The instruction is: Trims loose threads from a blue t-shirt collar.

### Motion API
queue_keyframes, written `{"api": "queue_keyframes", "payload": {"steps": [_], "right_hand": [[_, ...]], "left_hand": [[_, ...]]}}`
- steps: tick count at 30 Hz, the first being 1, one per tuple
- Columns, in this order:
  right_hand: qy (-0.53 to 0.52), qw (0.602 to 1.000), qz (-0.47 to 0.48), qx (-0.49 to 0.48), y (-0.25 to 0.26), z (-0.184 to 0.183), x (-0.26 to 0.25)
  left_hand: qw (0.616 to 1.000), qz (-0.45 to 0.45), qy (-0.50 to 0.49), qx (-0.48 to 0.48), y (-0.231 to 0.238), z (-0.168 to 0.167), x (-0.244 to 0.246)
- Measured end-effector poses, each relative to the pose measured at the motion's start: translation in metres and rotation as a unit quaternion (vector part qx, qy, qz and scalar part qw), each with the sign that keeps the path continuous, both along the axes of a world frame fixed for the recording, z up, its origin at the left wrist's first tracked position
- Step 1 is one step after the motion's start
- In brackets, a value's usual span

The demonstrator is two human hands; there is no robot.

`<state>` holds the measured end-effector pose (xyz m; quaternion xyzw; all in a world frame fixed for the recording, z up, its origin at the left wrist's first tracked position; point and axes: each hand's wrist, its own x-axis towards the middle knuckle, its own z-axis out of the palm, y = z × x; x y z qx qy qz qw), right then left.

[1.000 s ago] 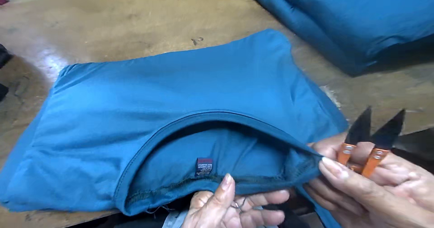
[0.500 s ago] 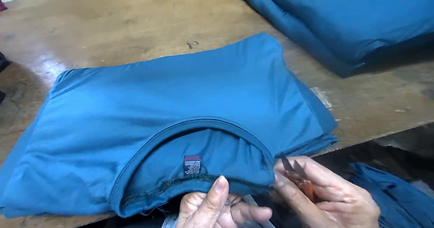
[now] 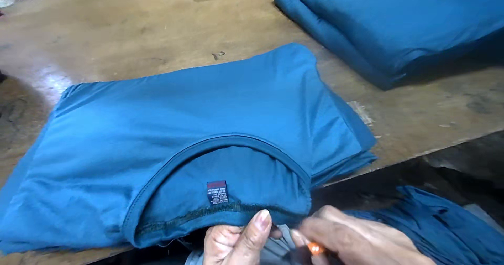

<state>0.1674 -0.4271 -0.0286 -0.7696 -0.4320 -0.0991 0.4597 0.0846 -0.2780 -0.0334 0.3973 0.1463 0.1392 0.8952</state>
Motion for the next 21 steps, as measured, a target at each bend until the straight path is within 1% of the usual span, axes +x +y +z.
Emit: {"api": "queue_keyframes", "payload": {"steps": [1, 4, 7, 12, 15, 18, 21], "right_hand": [[-0.010, 1.000, 0.009, -0.010, -0.001, 0.000, -0.002], [-0.047, 0.997, 0.016, -0.051, -0.008, -0.002, -0.003], [-0.065, 0.996, 0.021, -0.059, -0.012, -0.005, -0.004], [-0.096, 0.993, 0.025, -0.067, -0.013, -0.013, -0.010], [-0.087, 0.994, 0.038, -0.063, -0.012, -0.017, -0.010], [-0.047, 0.995, 0.052, -0.065, -0.018, -0.017, -0.010], [-0.042, 0.992, -0.001, -0.120, -0.038, -0.011, 0.000]], "left_hand": [[1.000, 0.000, 0.010, 0.003, 0.001, -0.001, 0.000], [1.000, 0.003, -0.008, 0.010, 0.001, -0.004, 0.001], [0.999, -0.001, -0.020, 0.032, 0.001, -0.003, 0.003], [1.000, 0.007, 0.001, 0.017, 0.001, -0.003, 0.007], [1.000, 0.018, 0.023, 0.010, 0.001, -0.002, 0.008], [0.999, 0.015, 0.034, 0.018, 0.002, -0.003, 0.005], [1.000, -0.008, 0.024, -0.019, 0.006, -0.006, 0.001]]}}
